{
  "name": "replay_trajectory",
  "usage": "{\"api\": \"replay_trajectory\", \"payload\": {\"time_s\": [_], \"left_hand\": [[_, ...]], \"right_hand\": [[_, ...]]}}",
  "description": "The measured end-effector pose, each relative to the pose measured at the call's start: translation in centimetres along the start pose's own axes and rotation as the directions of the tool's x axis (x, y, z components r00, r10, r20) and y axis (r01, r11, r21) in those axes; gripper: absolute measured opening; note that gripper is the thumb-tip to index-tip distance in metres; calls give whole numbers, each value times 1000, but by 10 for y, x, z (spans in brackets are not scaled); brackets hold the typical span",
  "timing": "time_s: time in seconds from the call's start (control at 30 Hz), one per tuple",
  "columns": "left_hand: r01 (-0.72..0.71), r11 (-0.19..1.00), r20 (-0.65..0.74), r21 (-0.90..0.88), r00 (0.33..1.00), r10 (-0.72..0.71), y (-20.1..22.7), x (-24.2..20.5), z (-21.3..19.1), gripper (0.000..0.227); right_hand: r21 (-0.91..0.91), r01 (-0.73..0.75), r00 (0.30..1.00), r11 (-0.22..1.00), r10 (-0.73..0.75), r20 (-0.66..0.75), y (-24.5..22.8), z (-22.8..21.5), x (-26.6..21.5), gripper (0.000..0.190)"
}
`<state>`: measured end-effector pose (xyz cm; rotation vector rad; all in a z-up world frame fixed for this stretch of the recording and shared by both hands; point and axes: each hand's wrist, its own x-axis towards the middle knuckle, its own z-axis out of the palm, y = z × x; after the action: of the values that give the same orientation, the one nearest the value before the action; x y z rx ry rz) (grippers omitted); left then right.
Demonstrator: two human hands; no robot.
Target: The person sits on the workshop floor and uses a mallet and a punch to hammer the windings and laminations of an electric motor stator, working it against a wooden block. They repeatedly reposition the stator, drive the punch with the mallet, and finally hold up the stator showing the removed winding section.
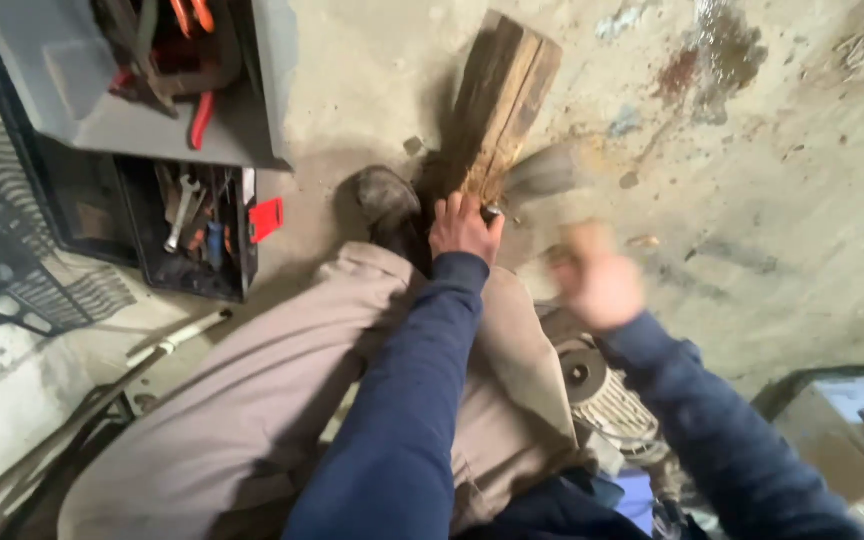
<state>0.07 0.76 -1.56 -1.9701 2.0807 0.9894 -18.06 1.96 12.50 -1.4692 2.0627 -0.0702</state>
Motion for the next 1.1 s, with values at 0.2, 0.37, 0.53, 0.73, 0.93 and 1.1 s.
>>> {"api": "replay_trajectory", "payload": {"time_s": [0.2,0.37,0.53,0.73,0.93,1.1], "left_hand": [[-76,997,-70,19,995,77,1,-10,7,33],[183,916,85,-357,983,-163,2,1,-19,27],[273,462,256,-844,961,-100,-57,22,-22,20],[121,934,333,-335,943,-3,-12,44,-97,24],[-57,982,579,178,813,-58,8,-2,-76,52],[314,947,539,72,787,-302,-16,-11,-67,50]], "right_hand": [[519,-425,902,741,304,305,42,-22,-21,32],[854,-416,859,313,444,255,88,32,-11,23],[808,-589,693,17,524,495,133,131,-36,22],[684,-544,789,486,574,220,132,164,-72,45],[858,-473,845,201,379,377,55,253,-102,68],[872,-466,851,150,346,396,29,190,-96,68]]}}
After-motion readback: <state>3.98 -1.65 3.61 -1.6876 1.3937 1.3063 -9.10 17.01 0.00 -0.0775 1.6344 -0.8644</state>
